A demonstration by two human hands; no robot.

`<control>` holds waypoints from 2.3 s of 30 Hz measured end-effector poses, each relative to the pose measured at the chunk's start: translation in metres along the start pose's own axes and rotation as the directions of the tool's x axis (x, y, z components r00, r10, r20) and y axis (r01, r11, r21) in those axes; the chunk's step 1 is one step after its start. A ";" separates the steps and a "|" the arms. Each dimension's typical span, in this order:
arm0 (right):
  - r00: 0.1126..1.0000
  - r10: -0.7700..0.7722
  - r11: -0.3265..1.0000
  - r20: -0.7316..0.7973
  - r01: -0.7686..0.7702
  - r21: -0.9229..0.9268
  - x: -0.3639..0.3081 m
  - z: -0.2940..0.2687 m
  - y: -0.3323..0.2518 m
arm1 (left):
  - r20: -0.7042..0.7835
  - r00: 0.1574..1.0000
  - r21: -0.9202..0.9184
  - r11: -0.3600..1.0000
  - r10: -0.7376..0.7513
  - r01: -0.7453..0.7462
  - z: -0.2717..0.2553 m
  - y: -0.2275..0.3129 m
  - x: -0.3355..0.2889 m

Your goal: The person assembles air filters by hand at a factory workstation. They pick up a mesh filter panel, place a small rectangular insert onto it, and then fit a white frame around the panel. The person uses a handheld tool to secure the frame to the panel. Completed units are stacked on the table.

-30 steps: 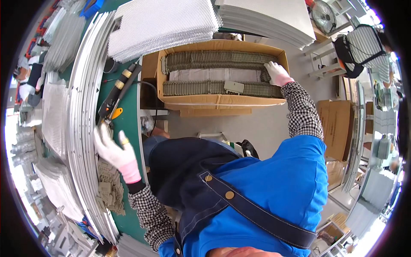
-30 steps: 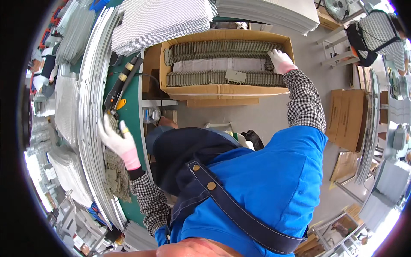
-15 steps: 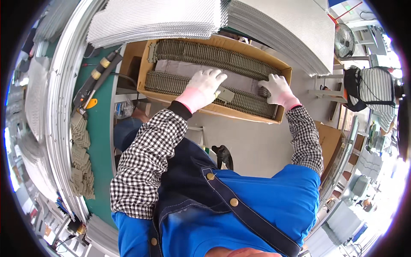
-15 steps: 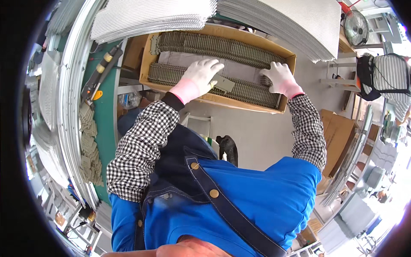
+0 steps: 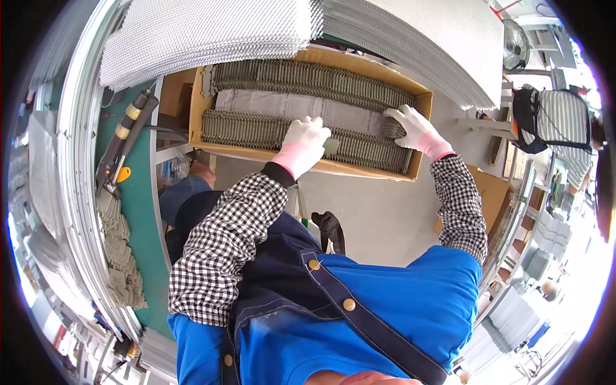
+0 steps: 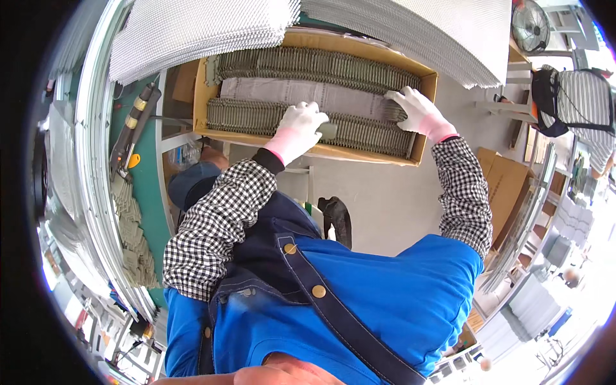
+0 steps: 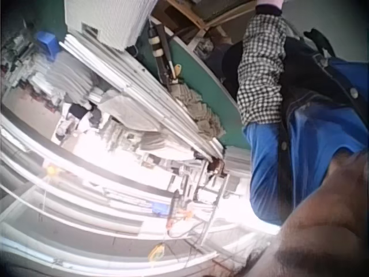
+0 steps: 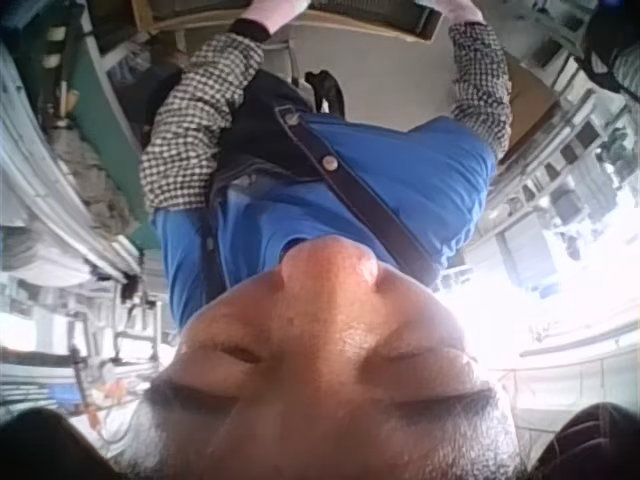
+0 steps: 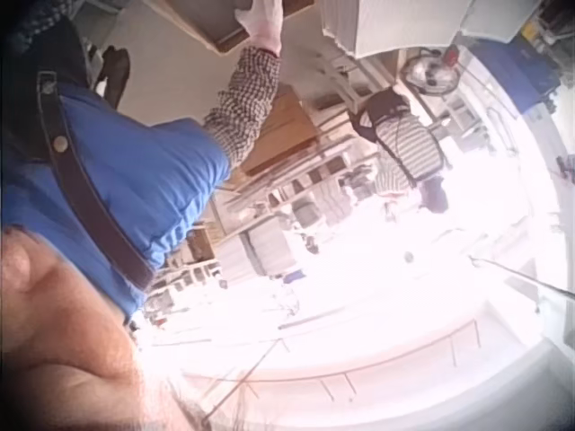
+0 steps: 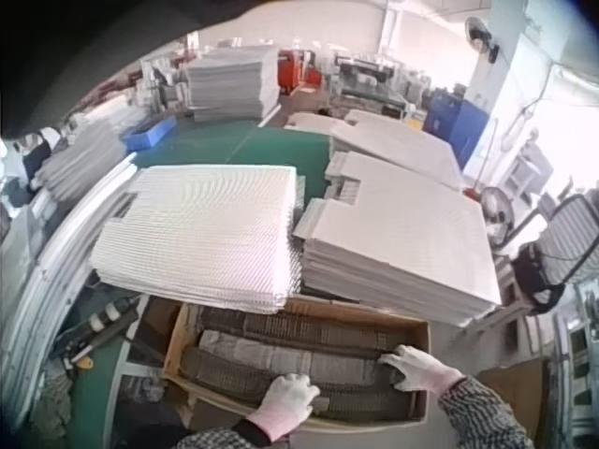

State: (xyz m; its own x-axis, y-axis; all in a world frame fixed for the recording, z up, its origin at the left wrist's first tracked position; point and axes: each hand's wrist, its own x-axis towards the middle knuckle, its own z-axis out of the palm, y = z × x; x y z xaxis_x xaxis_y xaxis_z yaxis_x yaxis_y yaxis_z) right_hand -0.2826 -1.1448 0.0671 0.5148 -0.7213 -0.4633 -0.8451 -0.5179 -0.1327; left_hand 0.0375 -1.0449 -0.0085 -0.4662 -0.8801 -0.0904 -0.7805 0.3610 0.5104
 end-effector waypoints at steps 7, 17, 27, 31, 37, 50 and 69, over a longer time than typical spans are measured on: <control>0.914 -0.042 0.993 -0.404 0.083 0.084 -0.023 -0.020 -0.049 | -0.334 0.943 -0.247 0.966 -0.008 -0.080 -0.017 -0.003 -0.030; 0.421 -0.625 0.403 -0.658 0.895 0.190 0.036 -0.073 -0.340 | -0.539 0.627 -0.664 0.742 -0.562 0.094 -0.093 0.007 -0.289; -0.538 -0.688 -0.684 0.487 0.260 -0.681 0.078 -0.083 -0.679 | -0.735 -0.493 -0.671 0.606 -0.466 0.427 0.003 0.004 -0.433; -0.220 -0.628 -0.770 0.746 0.312 -0.556 0.104 -0.044 -0.741 | -0.265 -0.699 -0.816 0.540 -0.664 -0.204 0.004 0.010 -0.438; -0.339 -0.790 -0.613 0.510 0.445 -0.653 0.132 -0.040 -0.739 | -0.388 -0.702 -0.680 0.700 -0.597 -0.219 -0.040 -0.023 -0.461; -0.029 -0.945 0.185 -0.327 0.774 -0.606 0.137 -0.123 -0.583 | -0.988 -0.082 -0.119 0.318 -0.127 0.941 -0.050 -0.091 -0.479; -0.036 -0.917 0.269 -0.398 0.681 -0.681 0.067 0.062 -0.735 | -0.706 -0.512 -0.520 0.849 -0.489 -0.094 -0.037 -0.040 -0.554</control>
State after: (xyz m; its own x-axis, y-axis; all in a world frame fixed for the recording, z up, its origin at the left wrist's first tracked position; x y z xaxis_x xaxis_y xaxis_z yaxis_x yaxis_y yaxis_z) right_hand 0.3637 -0.7835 0.0792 0.8134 0.3175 0.4874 0.2211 -0.9438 0.2457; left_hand 0.3421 -0.5832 0.0526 0.9143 0.0565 0.4010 -0.4028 0.2288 0.8862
